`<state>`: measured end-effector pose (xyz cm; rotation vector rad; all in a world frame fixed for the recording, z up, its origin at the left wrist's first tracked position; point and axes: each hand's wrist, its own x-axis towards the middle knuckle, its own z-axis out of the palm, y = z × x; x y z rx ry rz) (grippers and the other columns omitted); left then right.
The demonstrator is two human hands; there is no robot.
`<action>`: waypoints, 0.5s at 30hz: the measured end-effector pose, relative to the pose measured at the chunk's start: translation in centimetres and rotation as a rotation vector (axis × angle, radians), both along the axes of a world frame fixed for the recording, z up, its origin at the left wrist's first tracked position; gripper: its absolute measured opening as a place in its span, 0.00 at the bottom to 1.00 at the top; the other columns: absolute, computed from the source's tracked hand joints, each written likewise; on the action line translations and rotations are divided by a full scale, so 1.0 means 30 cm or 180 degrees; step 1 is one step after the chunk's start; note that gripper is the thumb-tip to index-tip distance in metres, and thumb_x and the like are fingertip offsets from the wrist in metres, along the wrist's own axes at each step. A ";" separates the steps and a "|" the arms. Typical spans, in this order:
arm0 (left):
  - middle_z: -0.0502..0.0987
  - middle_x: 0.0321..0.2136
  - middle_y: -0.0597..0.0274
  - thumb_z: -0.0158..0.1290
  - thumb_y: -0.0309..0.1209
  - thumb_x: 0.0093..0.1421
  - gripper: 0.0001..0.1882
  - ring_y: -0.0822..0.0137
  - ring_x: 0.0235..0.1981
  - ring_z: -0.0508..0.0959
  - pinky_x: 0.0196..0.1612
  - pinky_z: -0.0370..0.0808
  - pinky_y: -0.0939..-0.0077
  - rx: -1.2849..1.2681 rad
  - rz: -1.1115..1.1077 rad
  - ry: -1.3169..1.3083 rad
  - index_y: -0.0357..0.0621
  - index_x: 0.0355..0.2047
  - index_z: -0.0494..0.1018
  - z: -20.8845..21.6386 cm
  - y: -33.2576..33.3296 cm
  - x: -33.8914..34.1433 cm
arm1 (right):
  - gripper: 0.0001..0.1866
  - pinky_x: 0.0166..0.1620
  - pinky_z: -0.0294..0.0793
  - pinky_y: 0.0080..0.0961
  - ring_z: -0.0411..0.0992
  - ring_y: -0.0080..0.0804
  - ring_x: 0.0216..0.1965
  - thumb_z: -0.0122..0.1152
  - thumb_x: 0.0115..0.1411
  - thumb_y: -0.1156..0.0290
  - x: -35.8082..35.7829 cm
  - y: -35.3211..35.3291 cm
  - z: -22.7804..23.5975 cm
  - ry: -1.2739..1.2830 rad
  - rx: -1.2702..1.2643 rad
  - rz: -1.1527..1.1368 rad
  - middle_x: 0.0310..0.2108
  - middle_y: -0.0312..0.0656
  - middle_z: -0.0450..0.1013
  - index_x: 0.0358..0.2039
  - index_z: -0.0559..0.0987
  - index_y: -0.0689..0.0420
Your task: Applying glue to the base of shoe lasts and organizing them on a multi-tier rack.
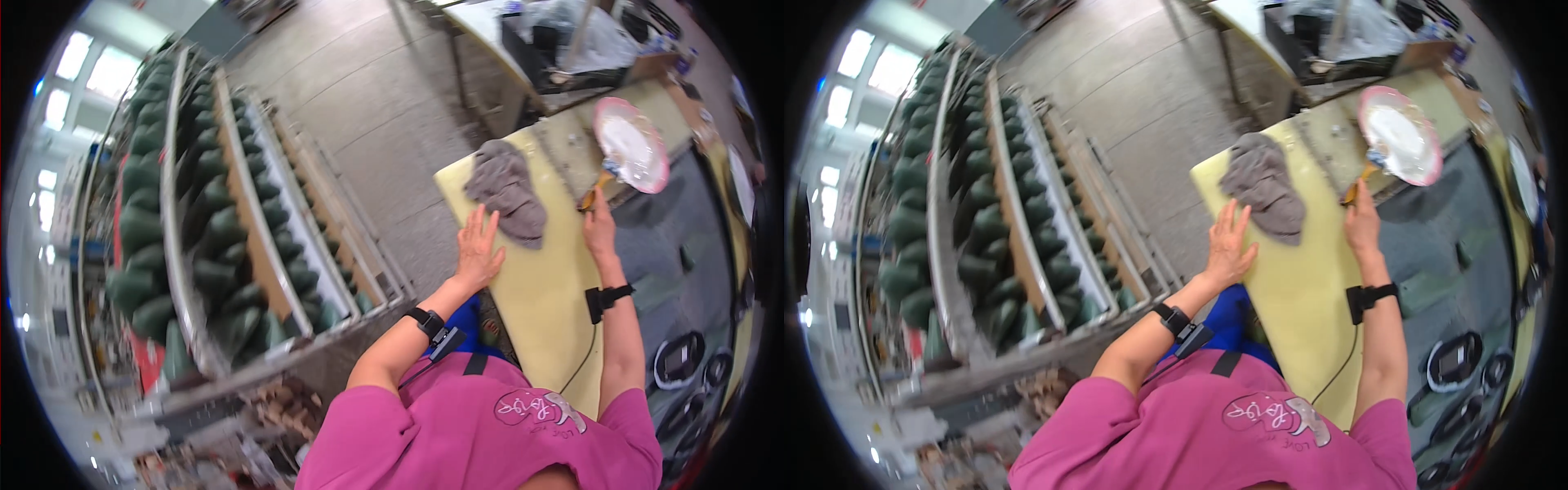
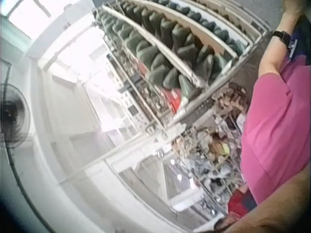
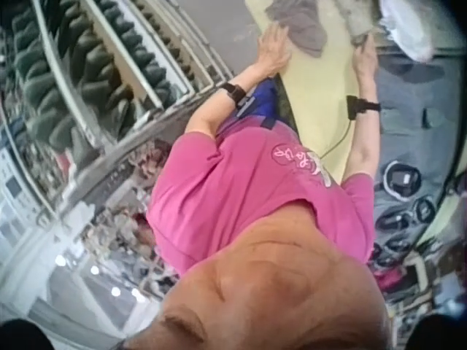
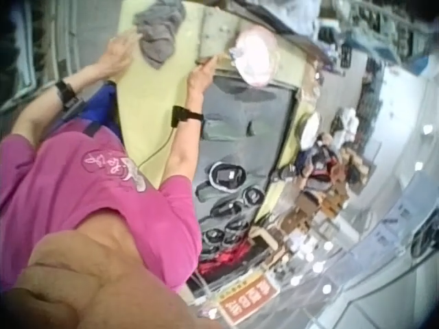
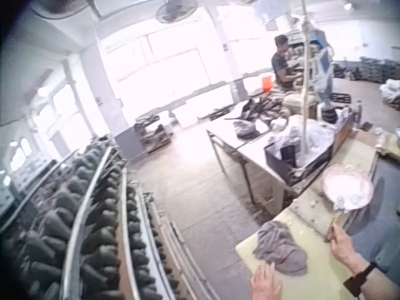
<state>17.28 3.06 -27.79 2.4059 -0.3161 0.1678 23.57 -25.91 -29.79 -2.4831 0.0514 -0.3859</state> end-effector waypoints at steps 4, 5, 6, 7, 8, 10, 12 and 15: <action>0.52 0.58 0.40 0.55 0.28 0.47 0.34 0.45 0.59 0.55 0.56 0.56 0.55 -0.0112 0.0258 0.0099 0.40 0.56 0.57 0.049 0.110 -0.235 | 0.28 0.52 0.64 0.35 0.64 0.51 0.52 0.49 0.52 0.80 0.004 -0.006 0.032 0.0056 -0.0182 0.0149 0.51 0.55 0.64 0.55 0.62 0.58; 0.55 0.56 0.41 0.54 0.27 0.47 0.33 0.45 0.57 0.58 0.55 0.58 0.57 -0.0129 0.0391 0.0060 0.39 0.55 0.59 0.059 0.156 -0.311 | 0.28 0.52 0.64 0.35 0.64 0.51 0.52 0.49 0.52 0.80 0.001 0.024 0.038 0.0031 -0.0146 0.0272 0.51 0.55 0.64 0.55 0.62 0.58; 0.57 0.55 0.42 0.54 0.26 0.47 0.31 0.44 0.55 0.61 0.54 0.60 0.58 -0.0167 0.0498 0.0006 0.38 0.54 0.60 0.074 0.192 -0.369 | 0.26 0.52 0.64 0.35 0.64 0.50 0.51 0.50 0.52 0.80 0.002 0.043 0.052 -0.0187 -0.0154 0.0215 0.50 0.54 0.65 0.54 0.63 0.60; 0.57 0.55 0.42 0.54 0.26 0.47 0.31 0.44 0.55 0.61 0.54 0.60 0.58 -0.0148 0.0619 -0.0011 0.38 0.54 0.60 0.093 0.227 -0.430 | 0.24 0.51 0.64 0.34 0.65 0.50 0.50 0.50 0.53 0.80 0.000 0.082 0.081 -0.0383 -0.0150 0.0180 0.49 0.54 0.66 0.52 0.65 0.61; 0.60 0.53 0.43 0.54 0.25 0.47 0.29 0.45 0.53 0.63 0.53 0.62 0.60 -0.0169 0.0891 -0.0010 0.38 0.52 0.62 0.115 0.262 -0.490 | 0.24 0.51 0.64 0.34 0.65 0.50 0.50 0.50 0.53 0.80 0.005 0.136 0.115 -0.0401 -0.0126 0.0298 0.49 0.54 0.66 0.52 0.65 0.61; 0.63 0.51 0.44 0.54 0.24 0.47 0.26 0.46 0.51 0.65 0.52 0.63 0.61 -0.0170 0.1259 -0.0017 0.37 0.49 0.64 0.173 0.338 -0.617 | 0.21 0.51 0.65 0.33 0.67 0.47 0.49 0.51 0.54 0.79 -0.049 0.368 0.263 -0.0749 0.0354 0.1151 0.46 0.52 0.68 0.49 0.67 0.62; 0.66 0.48 0.47 0.53 0.23 0.47 0.22 0.49 0.48 0.67 0.50 0.64 0.62 0.0264 0.1619 -0.0477 0.35 0.46 0.67 0.277 0.380 -0.687 | 0.21 0.51 0.65 0.32 0.67 0.46 0.48 0.53 0.53 0.78 -0.114 0.542 0.380 -0.0707 0.0905 0.1677 0.45 0.51 0.69 0.49 0.67 0.63; 0.67 0.46 0.47 0.52 0.21 0.48 0.20 0.50 0.47 0.67 0.51 0.63 0.62 0.0728 0.2428 -0.1333 0.34 0.44 0.68 0.403 0.498 -0.790 | 0.23 0.51 0.65 0.34 0.67 0.47 0.48 0.59 0.50 0.76 -0.253 0.831 0.456 -0.0915 0.1164 0.2817 0.45 0.50 0.69 0.49 0.68 0.62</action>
